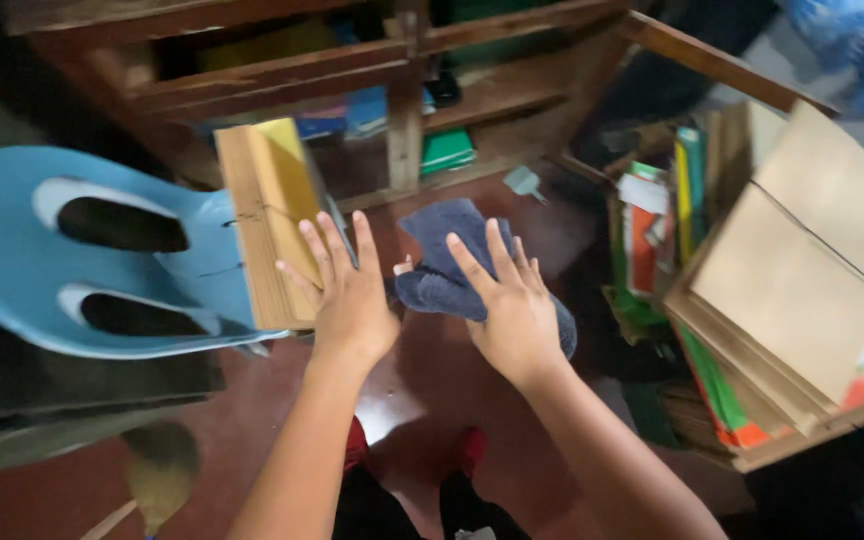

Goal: Wipe down a stack of brown folders using a blue cloth.

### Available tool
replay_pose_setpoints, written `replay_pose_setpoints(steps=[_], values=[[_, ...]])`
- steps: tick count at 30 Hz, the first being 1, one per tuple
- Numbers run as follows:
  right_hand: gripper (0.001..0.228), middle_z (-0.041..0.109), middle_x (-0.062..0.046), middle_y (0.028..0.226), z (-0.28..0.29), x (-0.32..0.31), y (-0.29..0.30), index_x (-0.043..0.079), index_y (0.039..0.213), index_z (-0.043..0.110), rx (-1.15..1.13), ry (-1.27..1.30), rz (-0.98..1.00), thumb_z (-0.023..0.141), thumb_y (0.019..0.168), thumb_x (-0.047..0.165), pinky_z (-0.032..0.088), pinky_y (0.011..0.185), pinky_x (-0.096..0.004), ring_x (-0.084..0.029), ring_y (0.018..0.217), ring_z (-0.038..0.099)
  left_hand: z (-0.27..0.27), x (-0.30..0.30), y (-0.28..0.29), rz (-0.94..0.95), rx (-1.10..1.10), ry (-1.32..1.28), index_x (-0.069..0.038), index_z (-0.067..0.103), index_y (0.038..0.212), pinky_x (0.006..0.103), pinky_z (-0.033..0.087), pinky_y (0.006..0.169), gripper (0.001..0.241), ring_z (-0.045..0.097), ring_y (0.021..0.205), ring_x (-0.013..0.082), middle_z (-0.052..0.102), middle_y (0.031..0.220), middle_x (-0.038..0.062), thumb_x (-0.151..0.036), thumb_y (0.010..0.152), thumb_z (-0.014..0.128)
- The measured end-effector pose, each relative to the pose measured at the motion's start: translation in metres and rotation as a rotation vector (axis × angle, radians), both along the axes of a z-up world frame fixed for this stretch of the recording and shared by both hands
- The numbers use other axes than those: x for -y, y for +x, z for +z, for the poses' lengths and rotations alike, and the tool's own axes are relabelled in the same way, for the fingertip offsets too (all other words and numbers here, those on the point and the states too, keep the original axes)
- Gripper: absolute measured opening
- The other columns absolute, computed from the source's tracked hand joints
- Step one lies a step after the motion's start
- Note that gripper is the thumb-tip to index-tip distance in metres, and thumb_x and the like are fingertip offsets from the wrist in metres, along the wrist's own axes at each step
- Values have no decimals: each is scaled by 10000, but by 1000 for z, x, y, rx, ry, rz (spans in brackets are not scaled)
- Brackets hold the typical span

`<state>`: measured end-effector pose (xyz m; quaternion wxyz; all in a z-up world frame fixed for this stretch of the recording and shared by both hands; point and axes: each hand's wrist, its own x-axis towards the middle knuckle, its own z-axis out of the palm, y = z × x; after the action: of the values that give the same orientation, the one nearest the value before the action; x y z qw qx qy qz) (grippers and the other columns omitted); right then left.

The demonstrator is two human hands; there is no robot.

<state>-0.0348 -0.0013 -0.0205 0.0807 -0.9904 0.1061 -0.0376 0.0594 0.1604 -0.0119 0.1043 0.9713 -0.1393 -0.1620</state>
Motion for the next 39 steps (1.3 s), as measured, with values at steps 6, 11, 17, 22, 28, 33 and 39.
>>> replay_pose_setpoints(steps=[6, 11, 17, 22, 28, 33, 39], values=[[1044, 348, -147, 1643, -28, -53, 41, 421, 1601, 348, 46, -11, 158, 860, 709, 241, 356, 1137, -637, -481, 1410, 423, -52, -79, 44, 160, 38, -15, -113, 18, 1656, 729, -128, 1165, 1146, -154, 1562, 415, -55, 1699, 261, -44, 786, 760], [1014, 308, -105, 1668, -56, -85, 77, 468, 1595, 321, -6, -17, 173, 832, 745, 255, 286, 1153, -679, -448, 1447, 385, -112, -120, 76, 250, 31, -78, -103, 70, 1652, 741, -61, 1178, 1078, -88, 1573, 430, 6, 1706, 249, -219, 838, 768], [993, 342, -124, 1645, -99, -119, 119, 445, 1599, 329, -28, 19, 169, 820, 749, 294, 323, 1126, -689, -455, 1426, 414, -154, -141, 108, 256, -13, -104, -87, 165, 1641, 723, 37, 1198, 931, 17, 1583, 411, 86, 1715, 210, -208, 897, 711], [1043, 365, -127, 1636, -133, -139, 151, 457, 1603, 312, -58, 49, 104, 847, 722, 294, 354, 1120, -681, -442, 1413, 446, -191, -156, 136, 315, 12, -187, -89, 216, 1627, 667, 76, 1208, 832, 174, 1563, 357, 225, 1679, 185, -249, 941, 658], [1026, 364, -153, 1634, -155, -156, 190, 400, 1613, 321, -47, 180, 21, 836, 739, 252, 399, 1093, -679, -485, 1387, 466, -232, -163, 163, 280, 50, -195, -74, 402, 1527, 592, 207, 1185, 667, 426, 1437, 279, 481, 1513, 140, -260, 926, 622], [973, 340, -180, 1641, -189, -164, 207, 383, 1614, 327, 5, 312, -41, 792, 775, 218, 426, 1062, -688, -531, 1352, 480, -297, -161, 192, 215, -49, -11, -141, 607, 1255, 532, 361, 1014, 381, 600, 1185, 279, 658, 1237, 64, -217, 881, 587], [886, 379, -98, 1642, -198, -166, 212, 448, 1583, 353, -79, 455, -236, 747, 807, 280, 517, 1024, -614, -502, 1266, 571, -316, -163, 193, 335, -284, -366, 51, 607, 1260, 556, 605, 863, 424, 692, 1098, 478, 670, 1182, 246, -4, 844, 662]])
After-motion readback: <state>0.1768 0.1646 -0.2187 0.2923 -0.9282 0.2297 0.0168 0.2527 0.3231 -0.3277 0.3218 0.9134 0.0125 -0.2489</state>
